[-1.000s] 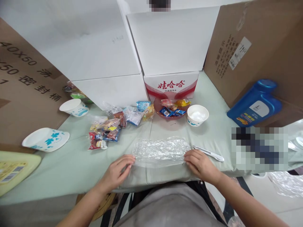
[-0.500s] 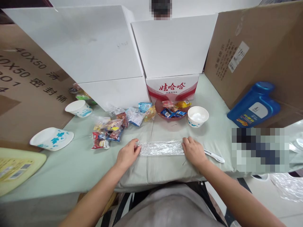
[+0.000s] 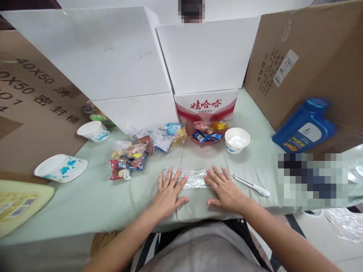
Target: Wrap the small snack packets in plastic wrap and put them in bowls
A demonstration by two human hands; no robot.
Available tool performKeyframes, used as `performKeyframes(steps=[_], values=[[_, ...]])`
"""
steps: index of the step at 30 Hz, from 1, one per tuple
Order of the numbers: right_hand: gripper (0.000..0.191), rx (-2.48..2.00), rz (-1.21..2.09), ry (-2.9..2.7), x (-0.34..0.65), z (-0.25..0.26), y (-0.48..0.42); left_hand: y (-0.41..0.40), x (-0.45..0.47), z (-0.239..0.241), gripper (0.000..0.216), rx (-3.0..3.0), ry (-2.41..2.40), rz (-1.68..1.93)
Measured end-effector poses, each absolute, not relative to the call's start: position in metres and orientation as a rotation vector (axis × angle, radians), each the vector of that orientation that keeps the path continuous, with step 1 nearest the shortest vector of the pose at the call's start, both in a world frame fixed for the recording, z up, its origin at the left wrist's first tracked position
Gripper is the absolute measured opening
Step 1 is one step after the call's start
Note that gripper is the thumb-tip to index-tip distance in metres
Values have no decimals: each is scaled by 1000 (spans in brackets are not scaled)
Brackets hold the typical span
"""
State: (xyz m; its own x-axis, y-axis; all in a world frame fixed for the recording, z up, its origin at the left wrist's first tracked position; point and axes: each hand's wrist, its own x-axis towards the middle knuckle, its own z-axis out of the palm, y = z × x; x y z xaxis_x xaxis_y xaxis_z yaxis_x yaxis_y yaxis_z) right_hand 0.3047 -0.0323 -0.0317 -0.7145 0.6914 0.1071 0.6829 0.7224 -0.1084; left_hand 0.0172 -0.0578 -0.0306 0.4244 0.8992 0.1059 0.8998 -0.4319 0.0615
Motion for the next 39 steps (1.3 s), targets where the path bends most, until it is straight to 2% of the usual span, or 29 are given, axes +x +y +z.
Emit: performKeyframes(steps=[7,11,18,22,26,32,35,39], values=[[82,-1127,105,-2768,332,-28,-75,-80,54,-15,44,-2601,-1683,-380],[52,-1096,85,-2726,335,-29,-98,-65,53,-20,39,-2561,-1751,-373],[46,-1076,130,-2623,339,-26,-100,-44,13,-7,35,-2176,-1989,-478],[39,-968,194,-2610,334,-21,-98,-74,33,-11,34,-2544,-1814,-545],[31,-835,254,-2628,324,7,-100,-97,57,-22,40,-2971,-1494,-508],[32,-782,730,-2666,308,60,-77,-93,54,-21,32,-3366,-1076,-473],[30,-1001,802,-2550,298,56,-44,-88,51,-19,33,-3445,-1095,-517],[15,-1227,891,-2386,275,23,2,-85,52,-19,39,-3470,-1217,-590]])
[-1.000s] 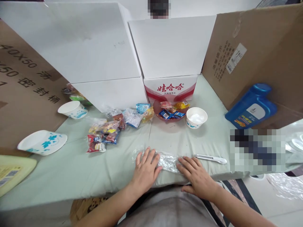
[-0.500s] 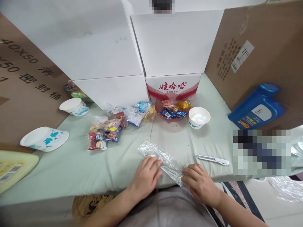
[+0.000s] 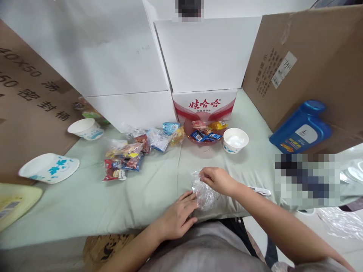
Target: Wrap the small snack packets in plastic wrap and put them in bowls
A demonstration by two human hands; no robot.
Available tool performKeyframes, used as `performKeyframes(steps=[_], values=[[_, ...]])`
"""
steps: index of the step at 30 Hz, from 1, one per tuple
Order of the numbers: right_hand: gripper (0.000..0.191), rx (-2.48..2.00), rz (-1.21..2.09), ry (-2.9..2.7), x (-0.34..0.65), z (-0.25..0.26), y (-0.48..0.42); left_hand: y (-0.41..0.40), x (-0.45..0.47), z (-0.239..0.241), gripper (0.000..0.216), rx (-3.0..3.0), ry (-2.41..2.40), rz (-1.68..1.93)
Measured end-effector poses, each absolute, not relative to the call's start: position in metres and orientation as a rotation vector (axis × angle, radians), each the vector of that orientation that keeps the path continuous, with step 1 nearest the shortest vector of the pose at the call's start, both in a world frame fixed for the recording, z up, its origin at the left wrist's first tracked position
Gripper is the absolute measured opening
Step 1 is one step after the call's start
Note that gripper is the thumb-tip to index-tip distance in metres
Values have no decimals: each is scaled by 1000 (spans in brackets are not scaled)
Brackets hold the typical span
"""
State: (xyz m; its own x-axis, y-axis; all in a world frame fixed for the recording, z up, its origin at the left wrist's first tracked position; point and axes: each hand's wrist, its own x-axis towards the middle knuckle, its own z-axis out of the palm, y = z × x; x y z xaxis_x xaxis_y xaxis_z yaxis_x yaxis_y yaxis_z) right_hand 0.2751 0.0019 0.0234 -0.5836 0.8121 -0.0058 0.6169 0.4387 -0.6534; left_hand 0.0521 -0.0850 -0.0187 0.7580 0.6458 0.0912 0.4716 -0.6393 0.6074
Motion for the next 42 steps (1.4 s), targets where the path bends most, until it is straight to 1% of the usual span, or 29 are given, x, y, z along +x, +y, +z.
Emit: performKeyframes(steps=[2,4,9,11,13,15,17,19,23,25,28,31,34,38,42], values=[[11,-1314,865,-2394,263,5,15,-84,53,-19,35,2357,860,425],[10,-1345,734,-2446,255,-12,20,-84,54,-21,33,2346,870,444],[21,-1297,215,-2532,248,-32,13,-87,54,-26,36,2369,860,505],[23,-1284,108,-2505,248,-34,11,-88,54,-25,33,2391,835,583],[24,-1272,57,-2479,248,-33,10,-88,53,-21,23,2389,872,722],[24,-1254,39,-2470,248,-33,10,-83,53,-14,15,2364,973,871],[23,-1243,34,-2465,246,-34,11,-73,53,-9,18,2374,1027,929],[21,-1244,36,-2460,245,-36,11,-60,54,-8,22,2448,971,871],[23,-1259,54,-2430,250,-32,16,-39,55,-20,19,2546,951,760],[25,-1281,38,-2342,257,-24,15,-35,54,-27,19,2531,1027,776],[24,-1218,70,-2233,268,-11,-1,-36,53,-32,13,2484,1084,831],[26,-997,236,-2392,273,-6,-33,-38,53,-31,9,2443,1106,853],[31,-867,328,-2567,271,-15,-63,-37,54,-30,16,2446,1152,835],[21,-905,288,-2530,268,-24,-75,-37,54,-31,17,2505,1124,817],[19,-811,232,-2492,266,-14,-65,-37,51,-35,15,2518,1026,858]])
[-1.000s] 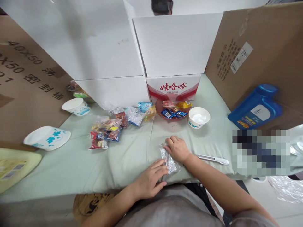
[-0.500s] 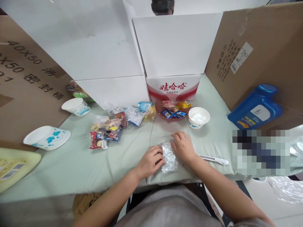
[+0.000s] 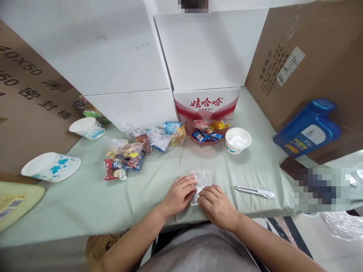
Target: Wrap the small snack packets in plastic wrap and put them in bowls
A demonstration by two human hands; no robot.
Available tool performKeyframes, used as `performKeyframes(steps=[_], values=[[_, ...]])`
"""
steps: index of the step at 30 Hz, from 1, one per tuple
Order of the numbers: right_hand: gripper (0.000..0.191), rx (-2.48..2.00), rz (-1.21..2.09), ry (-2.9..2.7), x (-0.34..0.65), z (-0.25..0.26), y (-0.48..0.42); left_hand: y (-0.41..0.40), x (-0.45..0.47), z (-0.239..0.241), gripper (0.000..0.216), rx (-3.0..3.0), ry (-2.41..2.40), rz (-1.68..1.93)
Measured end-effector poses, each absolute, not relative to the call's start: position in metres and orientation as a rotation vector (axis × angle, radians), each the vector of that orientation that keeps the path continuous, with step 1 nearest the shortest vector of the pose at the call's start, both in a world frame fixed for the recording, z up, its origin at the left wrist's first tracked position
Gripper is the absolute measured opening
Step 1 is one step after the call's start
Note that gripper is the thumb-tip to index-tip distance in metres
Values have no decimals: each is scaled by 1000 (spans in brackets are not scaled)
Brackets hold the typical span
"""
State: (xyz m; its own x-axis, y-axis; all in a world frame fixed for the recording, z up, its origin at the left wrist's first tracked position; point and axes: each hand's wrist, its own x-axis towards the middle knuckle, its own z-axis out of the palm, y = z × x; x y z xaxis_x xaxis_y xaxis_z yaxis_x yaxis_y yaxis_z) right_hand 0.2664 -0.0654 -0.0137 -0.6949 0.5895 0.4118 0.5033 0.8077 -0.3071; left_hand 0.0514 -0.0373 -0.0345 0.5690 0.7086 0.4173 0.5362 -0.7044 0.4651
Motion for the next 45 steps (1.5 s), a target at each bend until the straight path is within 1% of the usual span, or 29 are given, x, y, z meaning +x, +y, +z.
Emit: performKeyframes(steps=[3,6,12,17,19,21,23,25,28,32,35,38,41,43,45], values=[[20,-859,231,-2471,263,-4,-50,-37,50,-36,23,2481,997,889],[22,-1072,245,-2479,258,-1,-29,-36,50,-36,31,2443,1020,882],[19,-1436,140,-2580,243,-12,6,-36,50,-34,29,2396,1069,866],[22,-1548,72,-2550,236,-24,8,-39,49,-34,32,2368,1109,959],[22,-1547,78,-2541,235,-26,7,-39,49,-34,35,2439,1113,954],[22,-1548,93,-2528,238,-27,10,-38,51,-33,36,2541,1127,846],[20,-1560,82,-2484,244,-25,16,-37,53,-32,33,2586,1174,711],[17,-1573,23,-2391,252,-21,22,-36,54,-32,29,2575,1213,658],[15,-1441,-3,-2269,261,-13,21,-35,54,-32,29,2553,1189,688],[19,-1068,201,-2457,255,-12,0,-35,52,-34,32,2487,1215,795],[19,-1013,251,-2577,252,-17,-8,-35,50,-37,28,2407,1287,885],[22,-1018,219,-2507,269,-8,6,-34,49,-39,21,2420,1251,877],[27,-1160,2,-2263,302,19,35,-33,50,-37,17,2448,1210,858],[28,-1411,-177,-2116,324,39,58,-32,50,-36,16,2449,1215,847],[32,-1752,-231,-2094,339,51,79,-32,51,-35,16,2442,1229,839]])
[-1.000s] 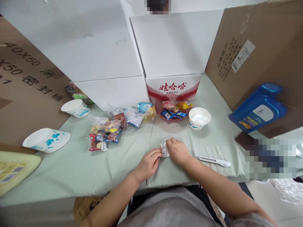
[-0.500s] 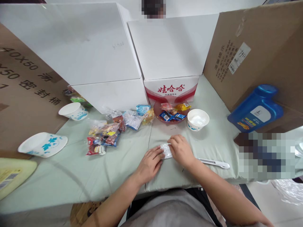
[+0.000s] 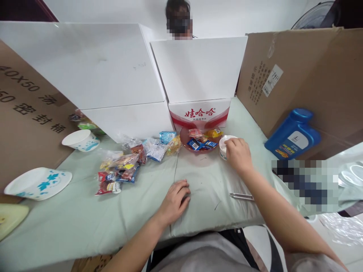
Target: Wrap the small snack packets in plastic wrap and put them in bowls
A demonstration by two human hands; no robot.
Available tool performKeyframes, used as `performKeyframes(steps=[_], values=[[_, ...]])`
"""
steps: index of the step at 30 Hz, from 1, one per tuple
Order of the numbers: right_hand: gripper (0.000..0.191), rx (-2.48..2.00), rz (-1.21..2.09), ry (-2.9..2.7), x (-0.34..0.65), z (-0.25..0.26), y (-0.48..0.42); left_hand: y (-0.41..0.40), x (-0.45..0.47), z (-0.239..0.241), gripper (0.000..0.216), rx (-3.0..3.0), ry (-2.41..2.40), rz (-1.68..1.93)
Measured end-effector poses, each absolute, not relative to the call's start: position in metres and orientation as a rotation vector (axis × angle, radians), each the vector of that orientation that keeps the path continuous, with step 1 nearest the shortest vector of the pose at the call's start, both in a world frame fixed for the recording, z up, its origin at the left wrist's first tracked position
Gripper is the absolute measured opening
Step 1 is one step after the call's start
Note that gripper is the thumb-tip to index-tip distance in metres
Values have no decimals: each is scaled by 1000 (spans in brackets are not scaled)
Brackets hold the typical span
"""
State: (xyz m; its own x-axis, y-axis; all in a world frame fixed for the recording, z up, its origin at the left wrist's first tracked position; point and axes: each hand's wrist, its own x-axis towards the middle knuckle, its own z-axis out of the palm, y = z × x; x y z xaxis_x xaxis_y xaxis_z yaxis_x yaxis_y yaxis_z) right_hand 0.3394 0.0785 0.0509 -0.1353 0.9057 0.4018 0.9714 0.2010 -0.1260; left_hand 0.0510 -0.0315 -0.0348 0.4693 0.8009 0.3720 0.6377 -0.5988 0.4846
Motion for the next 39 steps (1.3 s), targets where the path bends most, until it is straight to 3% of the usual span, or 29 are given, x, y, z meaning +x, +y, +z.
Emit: performKeyframes(steps=[3,6,12,21,28,33,36,39], values=[[42,-2067,-41,-2262,348,53,101,-31,52,-34,17,2430,1235,848],[50,-2069,68,-2381,346,49,107,-31,52,-34,18,2422,1228,858],[50,-1659,-279,-2188,350,45,55,-31,52,-38,19,2389,1228,867],[48,-1631,-79,-2263,405,-34,-37,-17,32,-17,34,2296,1262,721],[34,-1598,-197,-2134,400,-48,-51,73,-6,17,49,2426,2056,575],[31,-1519,-271,-2138,401,-48,-50,98,-18,10,42,2433,2147,417],[31,-1505,-305,-2138,401,-48,-51,88,-24,11,38,2398,2144,490],[31,-1511,-288,-2146,400,-47,-52,65,-23,16,30,2241,2054,811]])
